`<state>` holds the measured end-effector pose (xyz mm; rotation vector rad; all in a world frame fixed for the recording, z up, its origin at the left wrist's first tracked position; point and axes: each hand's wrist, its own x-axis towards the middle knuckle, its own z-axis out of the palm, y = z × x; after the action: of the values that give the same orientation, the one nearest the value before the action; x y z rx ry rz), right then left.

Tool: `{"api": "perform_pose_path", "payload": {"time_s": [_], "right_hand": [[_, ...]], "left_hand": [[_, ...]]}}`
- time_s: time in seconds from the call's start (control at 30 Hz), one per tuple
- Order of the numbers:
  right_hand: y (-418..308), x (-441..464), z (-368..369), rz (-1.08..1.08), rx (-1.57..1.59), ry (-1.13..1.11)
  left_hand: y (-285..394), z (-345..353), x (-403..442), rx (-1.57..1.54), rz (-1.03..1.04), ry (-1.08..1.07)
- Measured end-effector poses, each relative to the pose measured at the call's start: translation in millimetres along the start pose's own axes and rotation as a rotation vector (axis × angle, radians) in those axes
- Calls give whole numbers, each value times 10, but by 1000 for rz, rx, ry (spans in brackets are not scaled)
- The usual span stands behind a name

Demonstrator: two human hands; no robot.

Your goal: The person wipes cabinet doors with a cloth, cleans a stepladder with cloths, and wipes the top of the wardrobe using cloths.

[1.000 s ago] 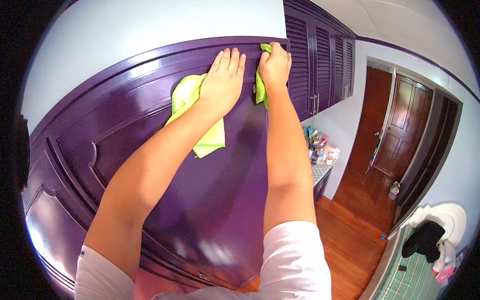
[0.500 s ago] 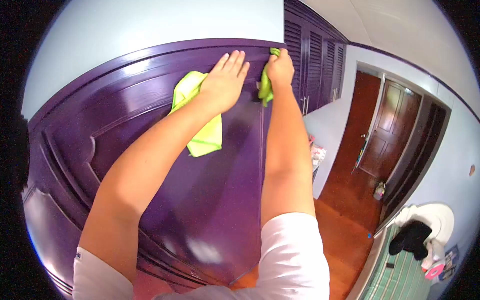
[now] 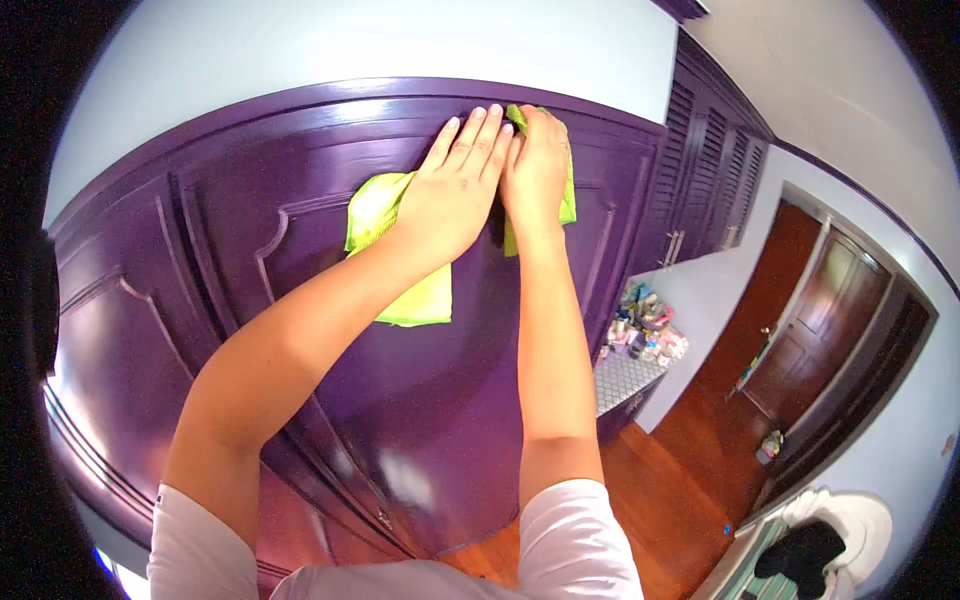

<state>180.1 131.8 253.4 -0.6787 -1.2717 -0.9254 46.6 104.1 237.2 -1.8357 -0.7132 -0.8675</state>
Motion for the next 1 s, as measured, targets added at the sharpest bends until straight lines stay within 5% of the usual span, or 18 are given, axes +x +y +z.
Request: {"api": "perform_pose_path", "payload": {"time_s": [0.33,0.63,1.0], "right_hand": [[-474,86,306,39,-83,-13],[-1861,92,743,-36,175,11],[-2439,178,1084,-24,706,28]], "left_hand": [[-435,-276,-397,92,-61,-49],[-1026,-933,-1179,69,-306,-36],[-1334,-1225,-1432,5,-486,-14]]}}
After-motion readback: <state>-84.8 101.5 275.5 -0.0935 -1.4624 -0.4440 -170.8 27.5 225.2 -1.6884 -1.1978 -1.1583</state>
